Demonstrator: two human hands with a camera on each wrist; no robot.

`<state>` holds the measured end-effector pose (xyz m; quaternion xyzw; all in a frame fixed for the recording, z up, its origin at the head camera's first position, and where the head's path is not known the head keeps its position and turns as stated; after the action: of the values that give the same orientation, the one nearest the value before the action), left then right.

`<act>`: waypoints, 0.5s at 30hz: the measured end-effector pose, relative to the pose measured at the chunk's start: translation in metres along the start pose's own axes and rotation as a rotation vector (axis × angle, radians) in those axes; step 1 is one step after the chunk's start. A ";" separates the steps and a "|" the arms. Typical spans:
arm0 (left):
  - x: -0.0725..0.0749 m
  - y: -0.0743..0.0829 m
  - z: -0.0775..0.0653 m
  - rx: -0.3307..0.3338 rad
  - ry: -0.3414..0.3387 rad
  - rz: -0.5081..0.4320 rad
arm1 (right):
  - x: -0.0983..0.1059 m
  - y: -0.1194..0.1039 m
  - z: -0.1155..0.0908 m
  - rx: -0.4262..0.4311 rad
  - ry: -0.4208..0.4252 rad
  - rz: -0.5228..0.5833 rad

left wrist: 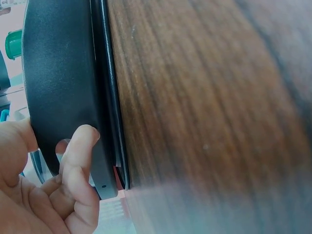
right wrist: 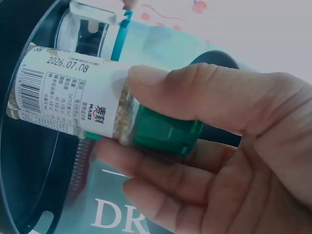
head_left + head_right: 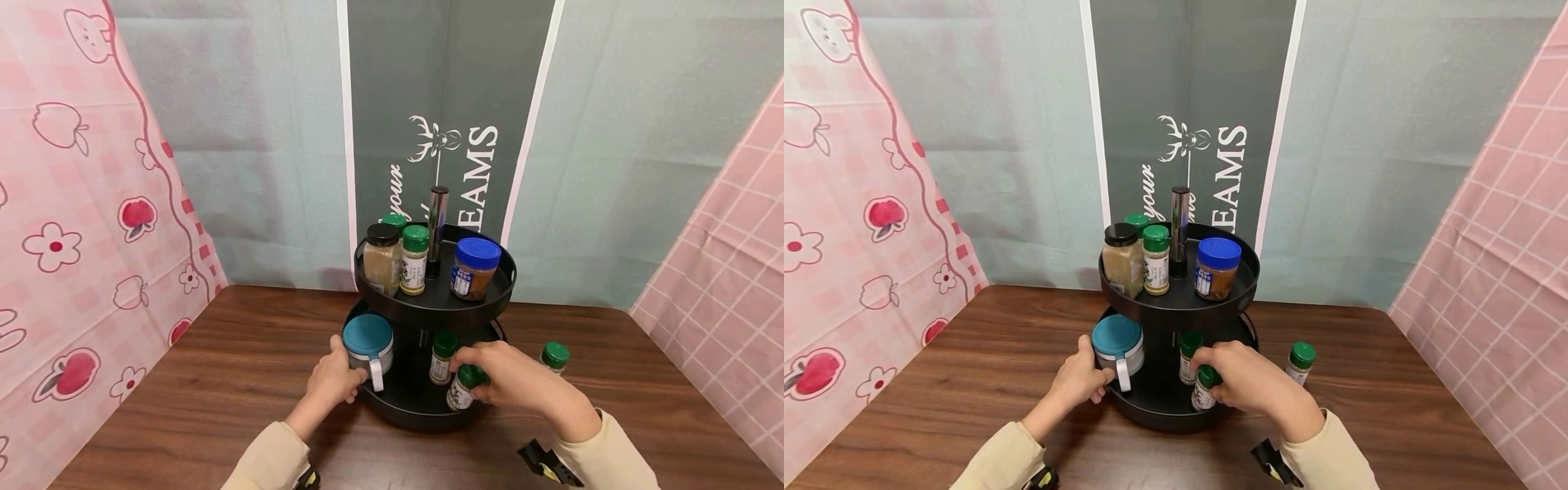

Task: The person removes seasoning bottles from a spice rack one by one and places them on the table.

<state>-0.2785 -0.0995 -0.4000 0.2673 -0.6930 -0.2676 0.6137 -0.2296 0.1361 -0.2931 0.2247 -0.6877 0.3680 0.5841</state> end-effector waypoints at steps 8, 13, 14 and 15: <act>0.000 -0.001 0.000 0.012 -0.001 0.002 | 0.001 0.000 -0.001 -0.002 -0.006 0.032; 0.000 -0.001 0.001 0.015 0.001 0.003 | 0.003 0.002 -0.004 -0.007 0.003 0.048; 0.000 0.000 0.000 0.013 0.001 0.001 | 0.003 0.003 -0.005 -0.009 0.005 0.050; 0.000 0.000 0.000 0.011 0.001 0.001 | 0.004 0.003 -0.006 -0.012 0.009 0.056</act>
<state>-0.2788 -0.0994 -0.4004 0.2707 -0.6941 -0.2633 0.6128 -0.2290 0.1435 -0.2898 0.2002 -0.6934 0.3810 0.5779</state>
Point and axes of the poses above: each hand's wrist, its own z-axis towards the middle knuckle, its own x-axis out of the back of the hand, y = z × x, the point moved 6 cm from there along z, towards the middle knuckle, and after that the axes turned 9 degrees about -y, right-handed, at the moved point
